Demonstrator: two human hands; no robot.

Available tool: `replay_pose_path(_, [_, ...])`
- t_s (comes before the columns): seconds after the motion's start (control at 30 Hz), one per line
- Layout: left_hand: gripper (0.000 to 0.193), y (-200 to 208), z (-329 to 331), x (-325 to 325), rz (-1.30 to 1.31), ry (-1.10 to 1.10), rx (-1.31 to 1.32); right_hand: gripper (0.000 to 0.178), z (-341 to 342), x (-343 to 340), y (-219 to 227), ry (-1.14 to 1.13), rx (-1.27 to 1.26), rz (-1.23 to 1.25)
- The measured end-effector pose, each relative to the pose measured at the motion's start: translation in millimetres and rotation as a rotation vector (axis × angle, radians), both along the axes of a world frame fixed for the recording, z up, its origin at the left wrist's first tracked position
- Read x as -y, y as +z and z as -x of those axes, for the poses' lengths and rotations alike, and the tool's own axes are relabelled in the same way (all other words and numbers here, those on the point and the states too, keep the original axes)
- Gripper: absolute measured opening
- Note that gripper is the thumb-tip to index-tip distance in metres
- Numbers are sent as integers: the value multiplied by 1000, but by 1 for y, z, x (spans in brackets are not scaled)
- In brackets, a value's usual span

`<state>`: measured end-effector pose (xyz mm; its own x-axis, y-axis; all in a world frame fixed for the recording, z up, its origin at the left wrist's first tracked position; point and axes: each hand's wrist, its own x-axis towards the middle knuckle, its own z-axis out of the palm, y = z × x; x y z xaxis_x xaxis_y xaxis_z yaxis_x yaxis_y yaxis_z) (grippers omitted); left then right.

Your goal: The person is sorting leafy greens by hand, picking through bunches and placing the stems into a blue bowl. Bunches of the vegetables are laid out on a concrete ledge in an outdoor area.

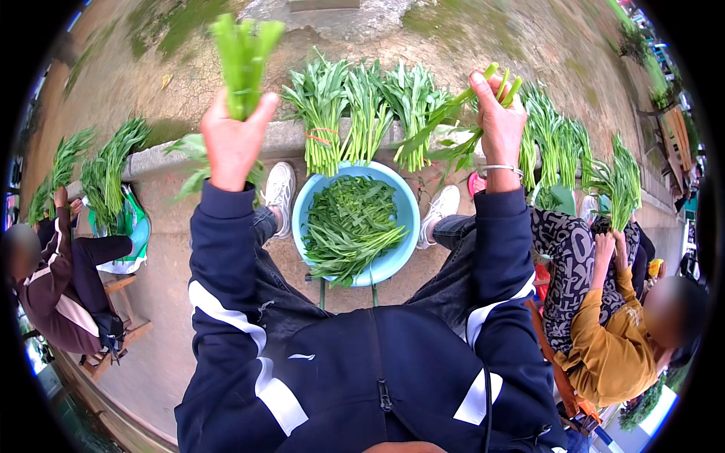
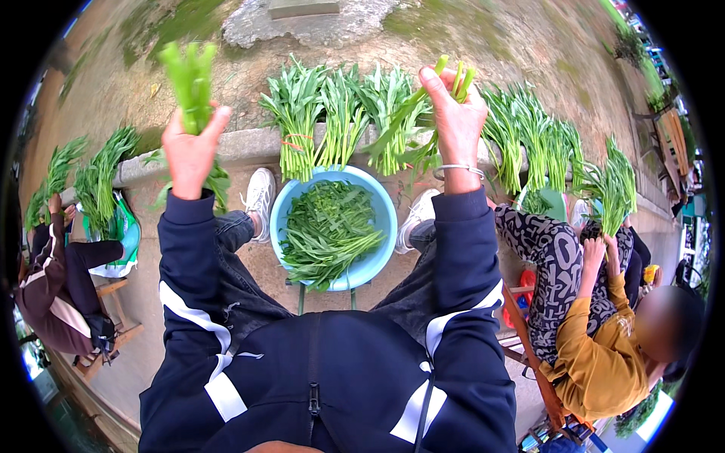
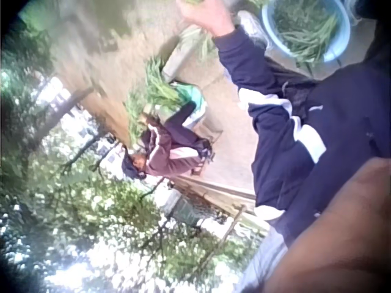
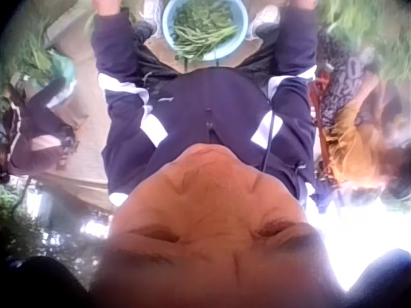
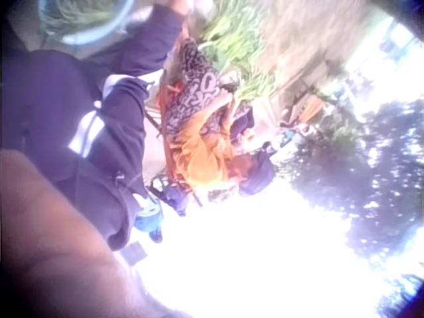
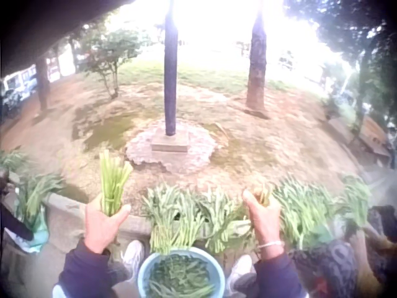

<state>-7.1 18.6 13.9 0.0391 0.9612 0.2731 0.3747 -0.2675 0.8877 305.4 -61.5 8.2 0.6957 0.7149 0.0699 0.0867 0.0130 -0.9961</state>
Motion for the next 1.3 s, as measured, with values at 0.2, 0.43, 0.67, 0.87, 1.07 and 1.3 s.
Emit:
replay_pose_path(0.2, [19, -5, -49, 32, 472, -480, 271, 24, 26, 0, 3, 449, -266, 97])
replay_pose_path(0.43, [29, -8, -69, 43, 717, -728, 458, 25, 65, -1, -2, 600, -455, -6])
replay_pose_path(0.67, [19, -3, -53, 36, 609, -539, 222, 47, 54, -4, 11, 538, -239, -80])
replay_pose_path(0.87, [26, -21, -43, 32, 267, -469, 42, 37, 42, 5, 8, 598, 288, -14])
replay_pose_path(1.07, [26, -22, -37, 28, 211, -440, -105, 22, 41, 7, 1, 641, 714, -126])
replay_pose_path(1.3, [27, -19, -31, 26, 196, -432, -224, 14, 49, 10, 2, 606, 808, -97])
